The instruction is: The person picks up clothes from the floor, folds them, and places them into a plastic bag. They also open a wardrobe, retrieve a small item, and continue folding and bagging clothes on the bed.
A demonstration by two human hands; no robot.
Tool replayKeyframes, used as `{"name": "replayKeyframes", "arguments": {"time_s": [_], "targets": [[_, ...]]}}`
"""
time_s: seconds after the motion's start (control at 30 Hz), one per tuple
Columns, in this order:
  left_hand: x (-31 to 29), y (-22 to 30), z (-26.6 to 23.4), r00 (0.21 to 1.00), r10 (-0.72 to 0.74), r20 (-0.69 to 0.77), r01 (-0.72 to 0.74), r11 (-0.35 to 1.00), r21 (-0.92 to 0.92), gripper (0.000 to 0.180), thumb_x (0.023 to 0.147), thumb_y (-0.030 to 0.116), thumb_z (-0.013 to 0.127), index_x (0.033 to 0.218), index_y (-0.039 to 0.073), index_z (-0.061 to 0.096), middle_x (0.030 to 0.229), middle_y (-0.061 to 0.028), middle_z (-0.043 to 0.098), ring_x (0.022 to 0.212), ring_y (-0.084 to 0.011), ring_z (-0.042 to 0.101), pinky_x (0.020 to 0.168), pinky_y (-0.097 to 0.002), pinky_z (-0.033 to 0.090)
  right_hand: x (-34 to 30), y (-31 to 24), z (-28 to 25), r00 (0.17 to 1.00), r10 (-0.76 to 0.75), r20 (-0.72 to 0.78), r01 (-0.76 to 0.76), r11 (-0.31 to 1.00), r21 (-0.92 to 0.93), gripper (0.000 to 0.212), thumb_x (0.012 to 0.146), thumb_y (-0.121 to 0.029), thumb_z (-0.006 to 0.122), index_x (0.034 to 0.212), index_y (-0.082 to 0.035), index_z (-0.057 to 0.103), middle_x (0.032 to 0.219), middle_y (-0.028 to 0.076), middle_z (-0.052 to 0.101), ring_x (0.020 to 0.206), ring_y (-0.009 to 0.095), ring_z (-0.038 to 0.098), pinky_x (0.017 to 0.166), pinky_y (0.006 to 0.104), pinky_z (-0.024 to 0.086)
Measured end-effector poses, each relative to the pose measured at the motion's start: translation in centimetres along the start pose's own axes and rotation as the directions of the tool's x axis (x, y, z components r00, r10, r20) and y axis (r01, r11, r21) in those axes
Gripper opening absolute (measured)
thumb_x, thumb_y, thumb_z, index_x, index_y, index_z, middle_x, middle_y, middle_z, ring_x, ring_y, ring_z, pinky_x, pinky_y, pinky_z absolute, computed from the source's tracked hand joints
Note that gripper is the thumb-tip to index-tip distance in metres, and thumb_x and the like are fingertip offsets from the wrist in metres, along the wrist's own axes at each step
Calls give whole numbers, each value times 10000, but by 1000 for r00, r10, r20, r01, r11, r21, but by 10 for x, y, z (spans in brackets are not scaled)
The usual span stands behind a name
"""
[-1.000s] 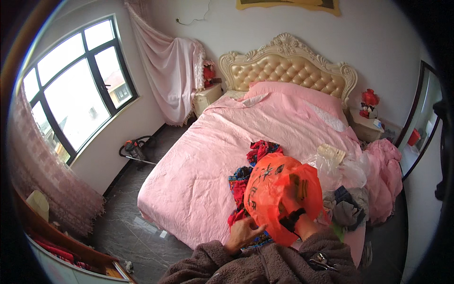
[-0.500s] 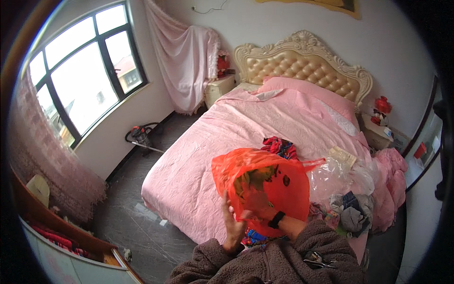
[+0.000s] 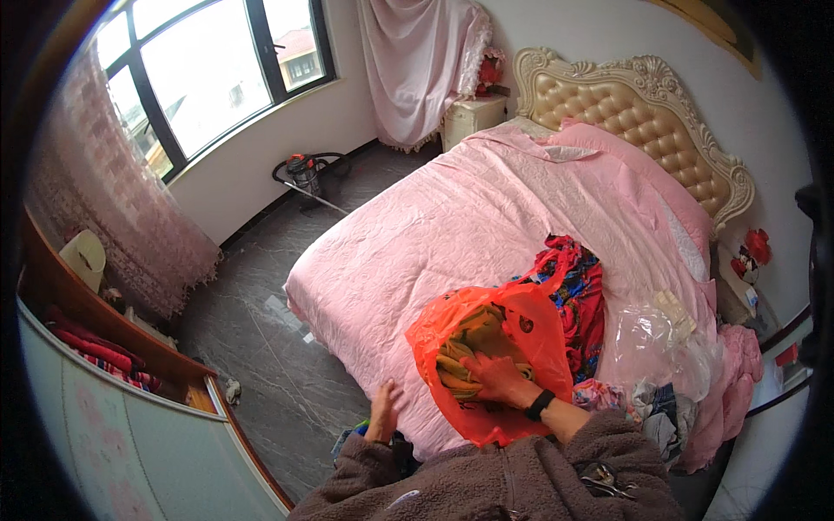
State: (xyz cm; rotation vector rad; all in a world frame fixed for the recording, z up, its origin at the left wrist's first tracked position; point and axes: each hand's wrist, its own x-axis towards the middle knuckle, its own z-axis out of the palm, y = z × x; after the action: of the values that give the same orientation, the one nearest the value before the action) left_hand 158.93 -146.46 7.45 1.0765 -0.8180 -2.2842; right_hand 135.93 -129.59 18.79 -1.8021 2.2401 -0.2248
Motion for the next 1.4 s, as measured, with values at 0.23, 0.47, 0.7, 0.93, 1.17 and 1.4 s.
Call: {"name": "replayKeyframes", "arguments": {"time_s": [0.23,0.47,0.7,0.93,1.17,1.4], "targets": [[69,-87,54,825,-169,538,370,883,-289,696,960,582,424,1473,128,303,1477,-135,370,1312,-343,421,1044,-537,401,3,10,-3,938,-347,9,346,937,39,644,744,-288,764,1302,-140,478,1165,185,559,979,395,605,831,475,498],[76,-98,66,947,-177,267,250,929,-271,684,960,587,414,1456,123,335,1452,-136,403,1297,-338,439,1046,-529,403,53,49,4,892,378,-247,-95,692,715,481,910,-286,627,1289,-34,472,1241,212,560,1160,380,537,928,448,454],[82,-104,57,971,-175,164,206,959,-193,674,960,592,403,1438,118,366,1426,-138,435,1282,-333,456,1048,-520,406,110,31,79,966,172,-192,-58,870,490,555,916,-376,561,1345,-58,411,1226,280,543,1165,440,508,951,524,424],[88,-105,53,978,-160,136,180,973,-148,668,960,596,393,1421,113,397,1401,-140,468,1267,-329,474,1050,-511,408,112,60,78,969,-44,242,-110,801,588,675,860,-416,624,1401,-103,371,1320,255,456,1223,418,456,979,522,406],[80,-83,60,974,-22,224,46,994,-102,665,961,601,383,1404,108,428,1376,-141,501,1252,-324,491,1053,-503,411,91,45,9,940,-175,293,-49,781,623,805,803,-455,688,1457,-147,331,1414,229,370,1280,396,404,1007,521,388],[55,-20,94,927,-29,373,155,937,-312,668,974,594,338,1407,92,426,1369,-133,516,1233,-328,509,1043,-526,413,10,12,-18,984,-176,7,176,983,54,1118,647,-483,812,1539,-230,186,1526,242,210,1328,422,339,1030,566,354]]}}
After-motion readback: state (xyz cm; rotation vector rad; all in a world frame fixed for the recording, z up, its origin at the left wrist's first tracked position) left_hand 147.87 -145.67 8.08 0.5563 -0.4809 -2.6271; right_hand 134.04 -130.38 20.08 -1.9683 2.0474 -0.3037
